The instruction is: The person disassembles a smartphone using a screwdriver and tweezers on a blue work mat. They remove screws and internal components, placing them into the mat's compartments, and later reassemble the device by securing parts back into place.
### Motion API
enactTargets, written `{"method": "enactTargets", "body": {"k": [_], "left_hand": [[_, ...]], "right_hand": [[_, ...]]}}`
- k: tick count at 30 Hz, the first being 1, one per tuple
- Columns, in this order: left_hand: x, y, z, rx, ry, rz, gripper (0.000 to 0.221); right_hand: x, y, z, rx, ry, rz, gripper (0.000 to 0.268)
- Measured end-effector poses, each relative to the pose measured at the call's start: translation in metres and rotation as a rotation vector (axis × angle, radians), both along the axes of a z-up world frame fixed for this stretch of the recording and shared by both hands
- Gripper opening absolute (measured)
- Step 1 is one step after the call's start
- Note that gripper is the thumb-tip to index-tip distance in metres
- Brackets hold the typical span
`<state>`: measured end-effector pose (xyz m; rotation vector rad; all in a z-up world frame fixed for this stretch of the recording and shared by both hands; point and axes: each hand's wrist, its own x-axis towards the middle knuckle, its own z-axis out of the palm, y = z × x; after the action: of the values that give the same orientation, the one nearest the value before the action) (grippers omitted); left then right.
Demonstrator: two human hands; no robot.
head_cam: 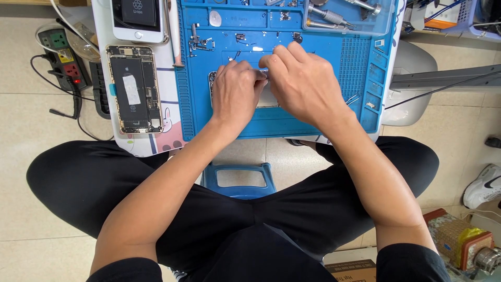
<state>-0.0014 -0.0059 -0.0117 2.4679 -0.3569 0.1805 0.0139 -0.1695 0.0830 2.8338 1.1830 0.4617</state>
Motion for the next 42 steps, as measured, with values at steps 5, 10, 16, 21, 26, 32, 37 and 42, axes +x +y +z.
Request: {"method": "enactTargets", "body": {"k": [5,10,16,21,26,32,37,42], "left_hand": [[0.000,0.000,0.000,-0.001,0.008,-0.009,0.007],[0.000,0.001,0.001,-0.018,0.009,-0.009,0.005],[-0.001,-0.001,-0.002,-0.026,0.007,0.001,0.006],[-0.003,0.001,0.001,-0.034,0.002,-0.001,0.005],[-0.005,0.000,-0.001,-0.029,-0.025,-0.005,0.006],[-0.004,0.004,0.003,-0.041,-0.040,-0.021,0.007],[-0.007,0.010,0.009,-0.058,-0.038,-0.040,0.004],[-0.012,0.021,0.013,-0.003,-0.072,-0.024,0.018]], "right_hand": [[0.000,-0.008,-0.020,0.020,-0.108,-0.101,0.019],[-0.003,-0.001,0.003,0.032,0.033,-0.113,0.010],[-0.005,-0.002,-0.004,0.021,-0.014,-0.052,0.013],[-0.005,-0.004,-0.014,0.104,0.107,-0.094,0.019],[-0.012,0.001,-0.012,0.164,0.173,-0.163,0.017],[-0.009,0.009,-0.013,0.055,0.061,-0.215,0.019],[-0.014,0.009,0.010,0.041,0.037,-0.212,0.024],[-0.017,0.014,0.013,0.145,0.096,-0.230,0.024]]}}
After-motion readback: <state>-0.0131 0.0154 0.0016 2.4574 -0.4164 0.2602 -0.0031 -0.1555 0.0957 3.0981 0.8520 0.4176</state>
